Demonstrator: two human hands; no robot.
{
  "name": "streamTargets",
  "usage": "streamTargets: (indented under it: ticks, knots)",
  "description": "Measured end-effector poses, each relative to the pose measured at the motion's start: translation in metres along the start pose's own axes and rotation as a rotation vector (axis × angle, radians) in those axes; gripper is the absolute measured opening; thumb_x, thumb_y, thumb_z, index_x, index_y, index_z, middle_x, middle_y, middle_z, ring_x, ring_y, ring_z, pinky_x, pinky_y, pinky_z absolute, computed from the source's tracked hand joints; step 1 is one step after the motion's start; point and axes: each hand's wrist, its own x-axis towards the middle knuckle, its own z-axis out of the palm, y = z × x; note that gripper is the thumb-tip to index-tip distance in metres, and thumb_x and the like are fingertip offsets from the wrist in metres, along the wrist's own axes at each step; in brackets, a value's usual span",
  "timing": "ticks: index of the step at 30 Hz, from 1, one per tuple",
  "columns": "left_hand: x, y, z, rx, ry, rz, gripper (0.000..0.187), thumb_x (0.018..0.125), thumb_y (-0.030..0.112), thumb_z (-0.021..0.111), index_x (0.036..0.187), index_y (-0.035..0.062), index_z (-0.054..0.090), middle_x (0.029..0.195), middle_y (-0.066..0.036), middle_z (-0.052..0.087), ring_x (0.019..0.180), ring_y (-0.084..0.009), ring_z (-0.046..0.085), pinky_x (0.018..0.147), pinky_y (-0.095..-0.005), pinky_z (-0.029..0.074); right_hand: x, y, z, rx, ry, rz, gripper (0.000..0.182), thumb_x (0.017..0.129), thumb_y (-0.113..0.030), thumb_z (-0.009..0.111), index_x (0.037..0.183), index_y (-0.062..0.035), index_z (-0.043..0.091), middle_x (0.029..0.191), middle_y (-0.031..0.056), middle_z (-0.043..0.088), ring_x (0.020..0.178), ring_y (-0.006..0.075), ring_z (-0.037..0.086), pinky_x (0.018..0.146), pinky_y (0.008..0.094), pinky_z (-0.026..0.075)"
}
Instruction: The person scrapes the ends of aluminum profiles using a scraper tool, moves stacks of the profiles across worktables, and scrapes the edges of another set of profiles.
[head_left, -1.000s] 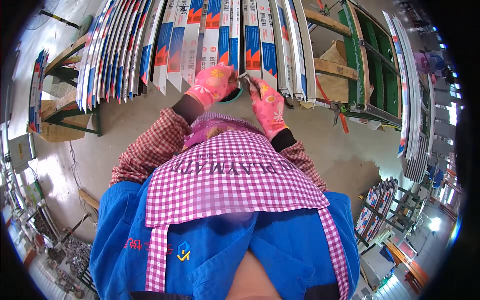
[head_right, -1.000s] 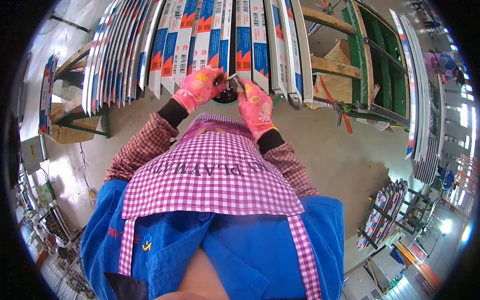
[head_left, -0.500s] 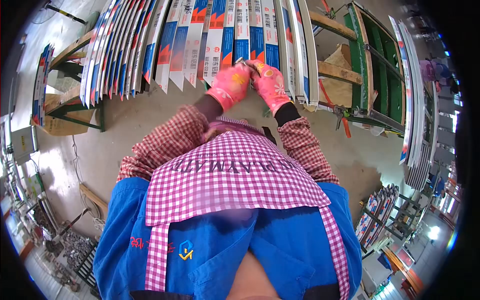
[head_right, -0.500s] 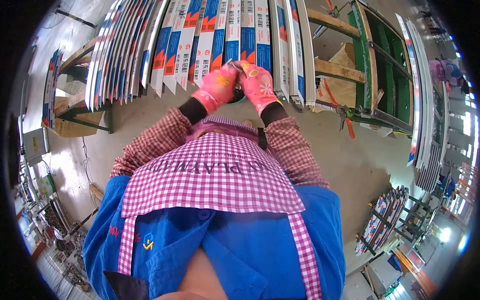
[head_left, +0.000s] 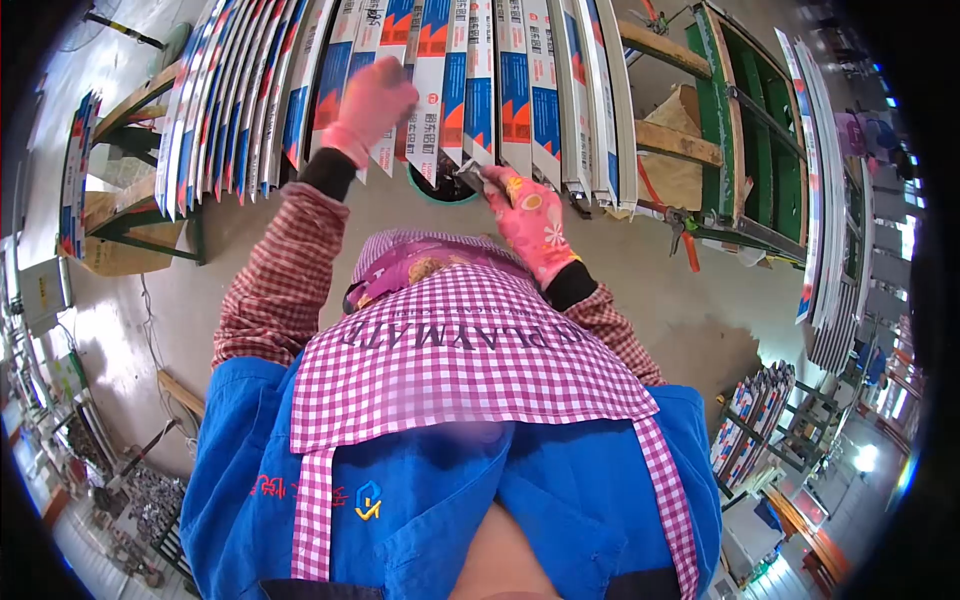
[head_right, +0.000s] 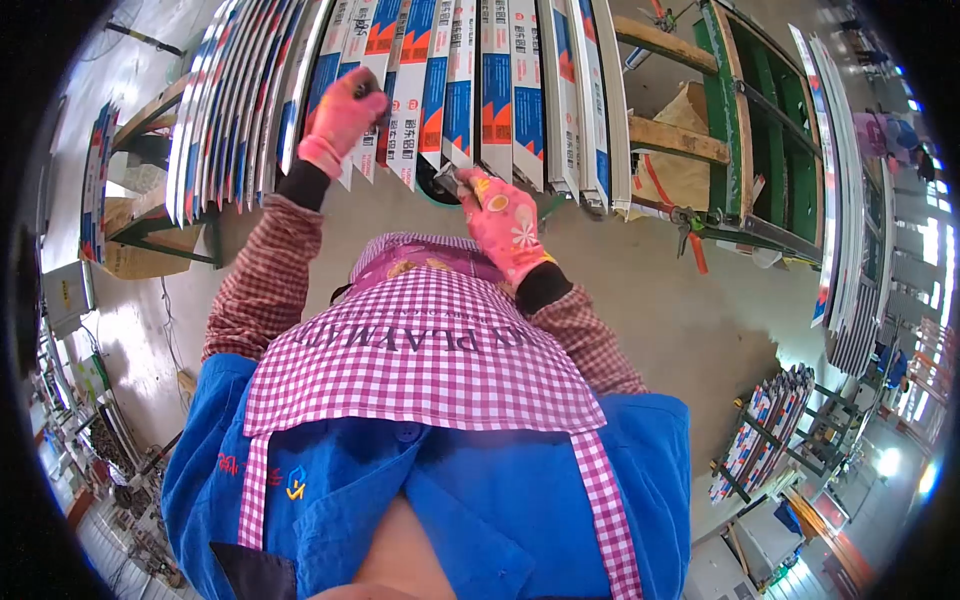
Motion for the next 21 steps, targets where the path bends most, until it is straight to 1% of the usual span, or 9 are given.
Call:
streamTargets:
  ticks: [2,3,4,6,9,12,15,19,21]
  knots:
    - [-0.006,-0.013,0.015,0.55,0.014,0.227,0.022,0.079,0.004,0.052,0.1,0.0087,0.058,0.076,-0.014,0.063,0.062,-0.021,0.06,0.061,-0.0315,0.049,0.0,0.0,0.006,0.038,0.009,0.025,0.021,0.084,-0.02,0.057,0.102,-0.011,0.063,0.088,0.0138,0.065,0.081,0.0316,0.063,0.071,0.0382,0.049]
    - [-0.018,0.005,0.021,0.694,-0.05,0.14,0.036,0.08,0.009,0.05,0.115,0.0161,0.056,0.081,-0.016,0.063,0.066,-0.0256,0.061,0.065,-0.035,0.05,0.0,-0.001,0.008,0.057,0.013,0.032,0.021,0.084,-0.02,0.057,0.102,-0.0108,0.063,0.088,0.0139,0.065,0.081,0.0315,0.063,0.071,0.0383,0.049]
    - [-0.021,0.01,0.022,0.739,-0.174,0.079,0.044,0.083,0.014,0.046,0.126,0.0207,0.051,0.095,-0.015,0.065,0.078,-0.0284,0.063,0.07,-0.0368,0.051,0.0,-0.002,0.01,0.077,0.017,0.04,0.021,0.084,-0.02,0.057,0.101,-0.0105,0.063,0.088,0.014,0.065,0.081,0.0314,0.063,0.071,0.0384,0.049]
    - [-0.019,-0.008,0.033,0.936,-0.14,0.273,0.046,0.085,0.016,0.044,0.13,0.0234,0.048,0.104,-0.012,0.065,0.088,-0.0282,0.063,0.075,-0.0385,0.051,0.0,-0.006,0.009,-0.018,0.015,0.046,0.022,0.083,-0.019,0.057,0.102,-0.0104,0.064,0.088,0.0141,0.066,0.081,0.0313,0.063,0.071,0.0383,0.049]
    - [-0.018,-0.012,0.039,1.087,-0.16,0.293,0.045,0.086,0.016,0.044,0.131,0.0228,0.048,0.11,-0.01,0.063,0.094,-0.029,0.062,0.077,-0.04,0.05,0.0,-0.011,0.009,-0.086,0.003,0.079,0.024,0.082,-0.017,0.058,0.104,-0.0099,0.063,0.088,0.014,0.066,0.081,0.0308,0.063,0.071,0.0375,0.05]
    - [-0.015,-0.004,0.038,1.135,-0.244,0.2,0.046,0.086,0.015,0.043,0.131,0.0198,0.047,0.109,-0.01,0.063,0.094,-0.0294,0.062,0.078,-0.0392,0.05,0.0,-0.009,0.02,0.039,0.069,0.097,0.024,0.082,-0.016,0.058,0.105,-0.0088,0.063,0.089,0.0138,0.066,0.081,0.0304,0.064,0.072,0.0363,0.05]
    - [-0.015,-0.005,0.033,1.017,-0.226,0.275,0.041,0.088,0.023,0.047,0.128,0.0156,0.051,0.106,-0.013,0.064,0.093,-0.0311,0.062,0.076,-0.0395,0.05,-0.004,-0.001,0.031,0.156,0.175,0.089,0.024,0.084,-0.016,0.058,0.106,-0.0077,0.063,0.091,0.0138,0.066,0.083,0.0303,0.064,0.072,0.0353,0.05]
    - [-0.029,0.014,0.028,0.799,-0.288,0.202,0.04,0.082,0.03,0.06,0.115,0.0086,0.058,0.1,-0.015,0.064,0.091,-0.0332,0.061,0.076,-0.0404,0.049,0.01,0.006,0.031,0.205,0.317,0.068,0.023,0.087,-0.017,0.056,0.107,-0.008,0.062,0.095,0.0144,0.065,0.087,0.0308,0.063,0.074,0.0351,0.049]
    - [-0.038,0.007,0.036,0.607,-0.364,0.124,0.041,0.078,0.032,0.066,0.108,0.0058,0.06,0.098,-0.016,0.065,0.091,-0.0338,0.061,0.076,-0.0408,0.049,0.023,0.01,0.027,0.156,0.266,0.034,0.023,0.087,-0.018,0.056,0.107,-0.0089,0.061,0.097,0.0144,0.065,0.088,0.0306,0.063,0.074,0.0358,0.049]
